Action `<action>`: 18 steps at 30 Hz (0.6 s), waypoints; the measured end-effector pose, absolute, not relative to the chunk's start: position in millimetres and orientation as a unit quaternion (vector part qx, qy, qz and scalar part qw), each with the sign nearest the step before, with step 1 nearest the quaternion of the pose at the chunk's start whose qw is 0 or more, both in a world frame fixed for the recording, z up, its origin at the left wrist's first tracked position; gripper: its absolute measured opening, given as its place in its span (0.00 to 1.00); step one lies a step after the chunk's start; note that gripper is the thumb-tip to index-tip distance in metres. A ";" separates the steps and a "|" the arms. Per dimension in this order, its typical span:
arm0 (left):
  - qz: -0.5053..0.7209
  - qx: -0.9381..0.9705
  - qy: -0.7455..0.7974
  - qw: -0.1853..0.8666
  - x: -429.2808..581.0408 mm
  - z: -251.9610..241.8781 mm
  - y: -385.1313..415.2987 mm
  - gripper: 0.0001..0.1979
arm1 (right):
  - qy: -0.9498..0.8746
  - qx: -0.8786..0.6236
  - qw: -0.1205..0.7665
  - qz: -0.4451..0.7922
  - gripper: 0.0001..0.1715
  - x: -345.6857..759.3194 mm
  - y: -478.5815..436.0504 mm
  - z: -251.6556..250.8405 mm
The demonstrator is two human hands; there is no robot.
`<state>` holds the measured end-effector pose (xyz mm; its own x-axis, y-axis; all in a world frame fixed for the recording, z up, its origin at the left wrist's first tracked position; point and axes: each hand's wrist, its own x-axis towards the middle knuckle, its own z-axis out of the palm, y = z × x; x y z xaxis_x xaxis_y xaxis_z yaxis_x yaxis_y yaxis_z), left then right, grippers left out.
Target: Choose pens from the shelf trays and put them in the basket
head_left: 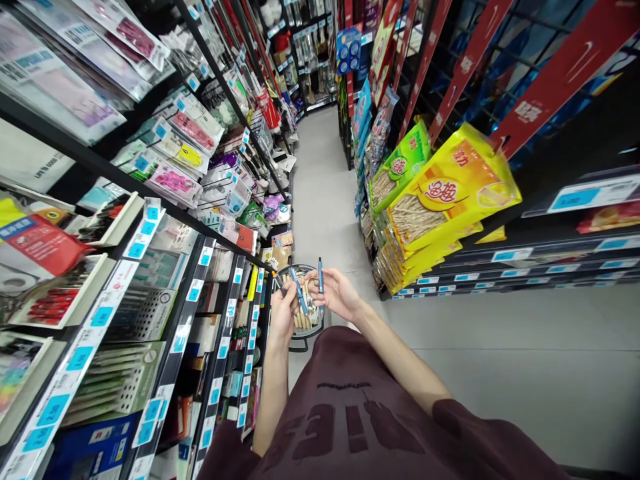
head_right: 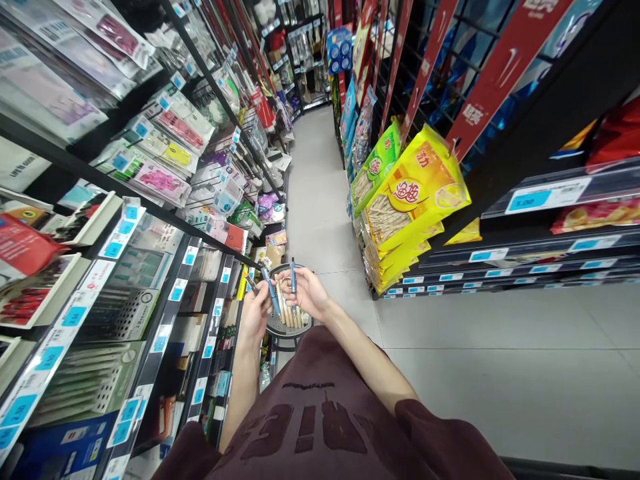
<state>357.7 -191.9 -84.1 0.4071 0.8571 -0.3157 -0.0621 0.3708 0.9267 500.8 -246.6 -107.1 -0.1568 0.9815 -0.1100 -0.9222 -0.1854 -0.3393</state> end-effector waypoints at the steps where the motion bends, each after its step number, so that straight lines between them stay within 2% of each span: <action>1: 0.320 0.454 0.434 0.709 357.7 -84.7 -191.4 0.22 | -0.086 -0.146 0.630 0.758 0.13 501.8 -245.9 -108.4; 8: 0.291 0.404 0.428 0.754 357.9 -93.2 -188.6 0.20 | -0.052 -0.132 0.642 0.754 0.10 504.8 -242.5 -114.9; 18: 0.290 0.386 0.435 0.760 357.2 -94.8 -186.7 0.20 | -0.070 -0.159 0.631 0.756 0.11 506.6 -238.3 -116.6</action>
